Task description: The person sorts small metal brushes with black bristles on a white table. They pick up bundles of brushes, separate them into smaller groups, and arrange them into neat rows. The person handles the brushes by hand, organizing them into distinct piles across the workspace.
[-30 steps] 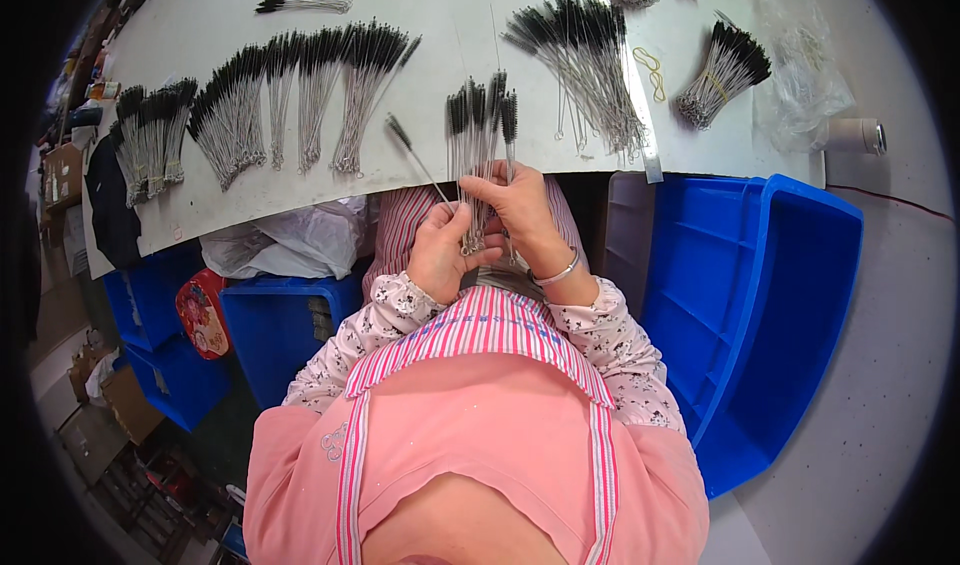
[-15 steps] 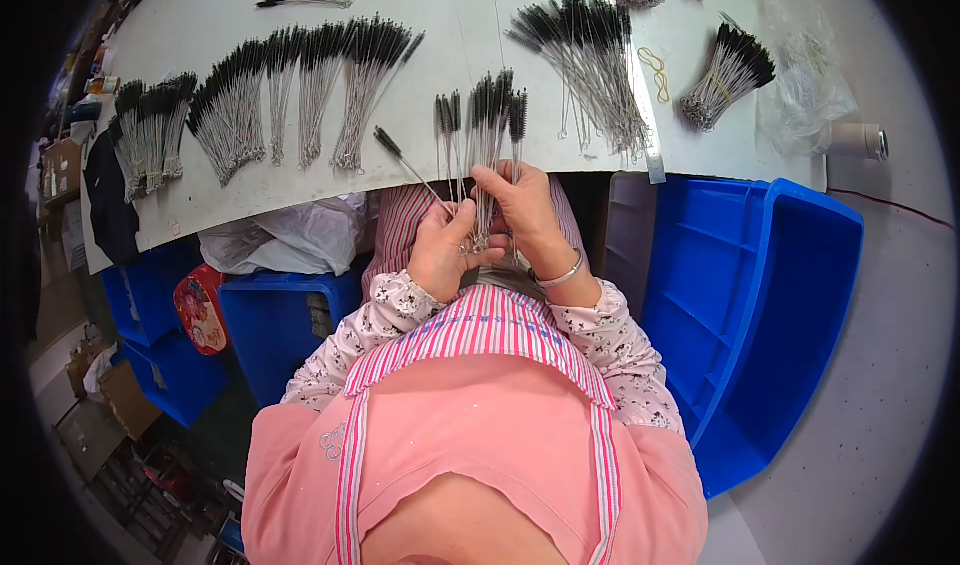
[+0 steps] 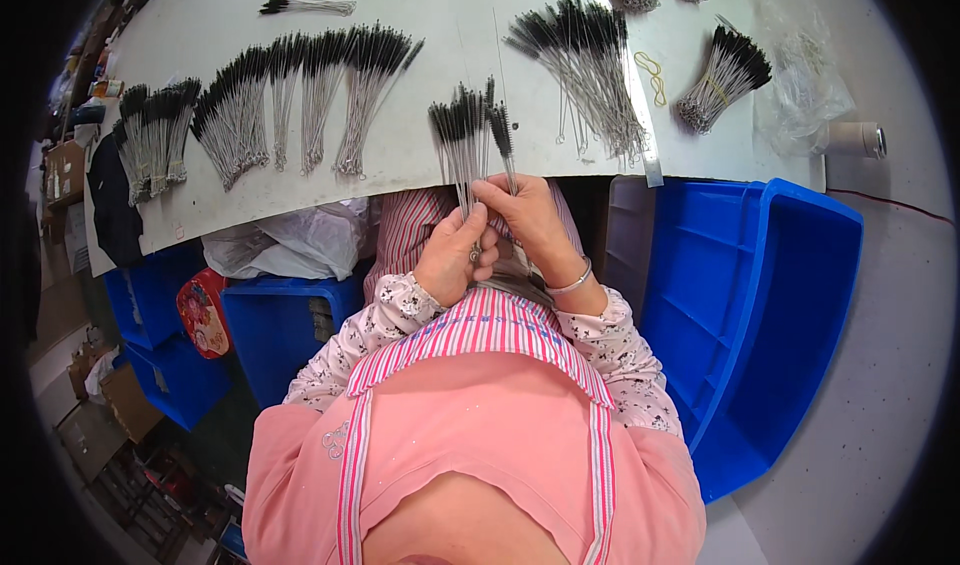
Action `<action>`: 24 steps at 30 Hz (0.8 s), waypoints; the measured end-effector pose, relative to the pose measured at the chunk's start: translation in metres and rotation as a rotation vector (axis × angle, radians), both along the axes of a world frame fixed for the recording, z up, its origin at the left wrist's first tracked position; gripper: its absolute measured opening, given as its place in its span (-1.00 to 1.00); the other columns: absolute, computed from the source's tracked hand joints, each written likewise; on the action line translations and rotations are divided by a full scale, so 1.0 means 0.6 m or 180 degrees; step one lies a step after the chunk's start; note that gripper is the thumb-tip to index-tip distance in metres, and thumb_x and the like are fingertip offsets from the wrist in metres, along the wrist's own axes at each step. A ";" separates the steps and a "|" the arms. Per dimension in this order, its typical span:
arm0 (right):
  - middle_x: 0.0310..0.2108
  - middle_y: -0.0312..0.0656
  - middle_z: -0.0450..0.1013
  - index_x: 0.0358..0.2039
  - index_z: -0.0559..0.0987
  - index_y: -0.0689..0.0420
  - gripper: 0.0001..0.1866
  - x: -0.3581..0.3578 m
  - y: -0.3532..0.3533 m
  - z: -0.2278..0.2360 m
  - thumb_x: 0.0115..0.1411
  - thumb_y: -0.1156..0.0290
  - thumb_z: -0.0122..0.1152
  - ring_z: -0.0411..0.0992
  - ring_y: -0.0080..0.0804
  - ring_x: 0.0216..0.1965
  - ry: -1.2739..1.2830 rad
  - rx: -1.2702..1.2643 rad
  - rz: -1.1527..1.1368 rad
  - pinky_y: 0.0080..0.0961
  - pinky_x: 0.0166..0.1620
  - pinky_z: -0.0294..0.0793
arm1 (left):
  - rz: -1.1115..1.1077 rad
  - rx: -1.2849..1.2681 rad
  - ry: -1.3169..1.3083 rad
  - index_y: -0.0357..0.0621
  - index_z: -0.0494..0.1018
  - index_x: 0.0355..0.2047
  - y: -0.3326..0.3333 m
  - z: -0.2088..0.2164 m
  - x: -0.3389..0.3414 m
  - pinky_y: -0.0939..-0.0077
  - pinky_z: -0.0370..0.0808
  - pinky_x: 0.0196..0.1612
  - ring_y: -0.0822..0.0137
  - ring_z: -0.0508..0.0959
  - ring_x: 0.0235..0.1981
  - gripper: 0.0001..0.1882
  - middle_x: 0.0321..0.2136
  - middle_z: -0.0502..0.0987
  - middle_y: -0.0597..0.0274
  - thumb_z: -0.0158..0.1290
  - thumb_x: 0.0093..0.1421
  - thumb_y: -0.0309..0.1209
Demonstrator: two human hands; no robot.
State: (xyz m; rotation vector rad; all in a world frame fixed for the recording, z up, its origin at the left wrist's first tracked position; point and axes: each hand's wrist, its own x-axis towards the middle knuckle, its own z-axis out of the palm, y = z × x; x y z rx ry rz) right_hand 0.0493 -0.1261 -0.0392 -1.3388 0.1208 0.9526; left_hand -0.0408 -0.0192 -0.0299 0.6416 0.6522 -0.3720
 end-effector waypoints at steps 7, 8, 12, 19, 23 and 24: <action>-0.49 -0.22 0.46 -0.26 0.47 0.29 -0.68 0.015 0.014 0.057 0.08 0.31 0.23 0.39 -0.62 -0.54 0.0207 0.0562 -0.0096 -0.75 -0.52 0.35 | -0.0336 -0.1619 -0.0532 0.07 0.18 -0.47 0.005 0.024 0.000 0.71 0.01 -0.77 0.55 0.08 -0.74 -0.63 -0.72 0.04 0.46 -0.20 0.21 0.07; -0.47 -0.22 0.46 -0.23 0.47 0.29 -0.67 0.019 0.012 0.064 0.08 0.32 0.23 0.39 -0.61 -0.52 0.0217 0.0672 -0.0016 -0.74 -0.50 0.36 | -0.0509 -0.1966 -0.0651 0.07 0.19 -0.47 0.007 0.029 0.000 0.71 0.03 -0.78 0.54 0.08 -0.74 -0.62 -0.73 0.03 0.46 -0.20 0.20 0.08; -0.54 -0.23 0.45 -0.21 0.48 0.31 -0.68 0.031 0.022 0.088 0.03 0.42 0.21 0.41 -0.57 -0.52 -0.0371 0.0386 0.0269 -0.68 -0.45 0.39 | -0.0788 -0.1403 -0.0735 -0.02 0.24 -0.39 -0.002 0.047 0.001 0.66 0.29 -0.69 0.47 0.24 -0.70 -0.75 -0.72 0.16 0.41 -0.08 0.24 -0.14; -0.65 -0.14 0.41 -0.43 0.50 0.35 -0.72 0.044 0.029 0.053 0.05 0.33 0.20 0.34 -0.48 -0.63 -0.2367 -0.1435 0.0955 -0.54 -0.53 0.33 | -0.0581 0.0468 -0.0382 -0.07 0.20 -0.16 0.007 -0.001 0.002 0.40 0.48 -0.45 0.37 0.43 -0.51 -0.77 -0.54 0.35 0.29 -0.09 0.26 -0.28; -0.65 -0.02 0.45 -0.45 0.55 0.27 -0.69 0.093 0.017 0.006 0.15 0.23 0.09 0.43 -0.32 -0.62 -0.2787 -0.1336 -0.0150 -0.47 -0.49 0.39 | -0.0370 -0.0412 0.0039 -0.02 0.17 -0.07 0.008 -0.005 -0.010 0.26 0.51 -0.34 0.31 0.45 -0.46 -0.74 -0.50 0.37 0.25 -0.14 0.29 -0.27; -0.61 -0.06 0.48 -0.41 0.56 0.26 -0.68 0.110 0.018 0.026 0.17 0.22 0.07 0.45 -0.35 -0.58 -0.2707 -0.1263 -0.0044 -0.49 -0.46 0.40 | -0.0339 -0.0487 0.0077 -0.02 0.17 -0.04 0.009 0.003 -0.009 0.24 0.51 -0.32 0.30 0.46 -0.46 -0.72 -0.49 0.37 0.24 -0.15 0.29 -0.27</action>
